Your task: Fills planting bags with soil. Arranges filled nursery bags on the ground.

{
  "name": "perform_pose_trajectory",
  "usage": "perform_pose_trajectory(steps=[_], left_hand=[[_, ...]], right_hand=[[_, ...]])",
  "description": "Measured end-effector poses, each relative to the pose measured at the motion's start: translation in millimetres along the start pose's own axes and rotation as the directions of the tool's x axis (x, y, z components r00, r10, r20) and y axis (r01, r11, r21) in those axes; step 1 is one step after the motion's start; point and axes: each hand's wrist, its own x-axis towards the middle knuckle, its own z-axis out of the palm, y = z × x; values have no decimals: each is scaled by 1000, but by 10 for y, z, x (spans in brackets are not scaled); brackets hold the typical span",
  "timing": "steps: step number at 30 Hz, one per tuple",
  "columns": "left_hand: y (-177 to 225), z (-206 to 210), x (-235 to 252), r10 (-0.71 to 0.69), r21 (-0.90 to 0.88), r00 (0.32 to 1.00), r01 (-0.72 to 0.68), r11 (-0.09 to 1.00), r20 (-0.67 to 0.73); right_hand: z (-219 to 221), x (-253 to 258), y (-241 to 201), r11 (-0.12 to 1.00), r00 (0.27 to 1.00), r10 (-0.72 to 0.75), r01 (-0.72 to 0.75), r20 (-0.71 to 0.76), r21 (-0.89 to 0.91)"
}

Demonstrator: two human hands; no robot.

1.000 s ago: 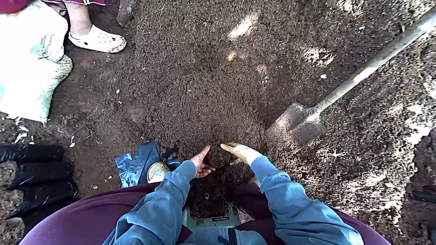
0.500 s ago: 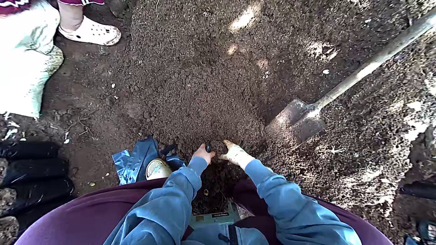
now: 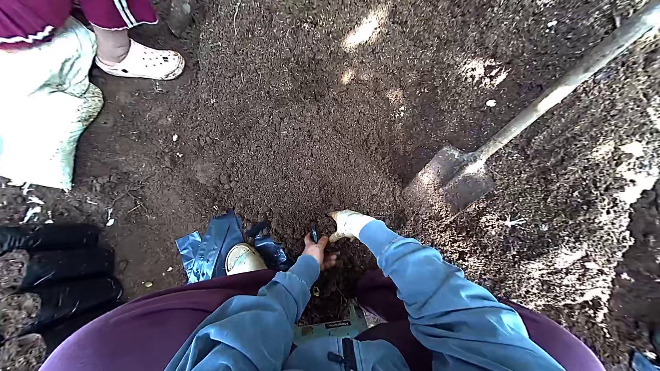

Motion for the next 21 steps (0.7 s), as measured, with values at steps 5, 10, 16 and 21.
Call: perform_pose_trajectory(steps=[5,10,16,21], left_hand=[[-33,103,16,69,105,987,-54,993,-142],[-110,139,-105,-114,-166,992,104,981,-55],[-104,319,-75,-16,-608,999,38,793,42],[-80,397,25,-17,-549,997,-30,835,-80]], right_hand=[[49,-120,-64,995,998,28,-34,-61,-98],[-314,-156,48,962,997,-29,10,68,274],[-373,185,-184,983,989,-108,121,97,-141],[-128,-35,-257,992,989,-124,125,-75,3]])
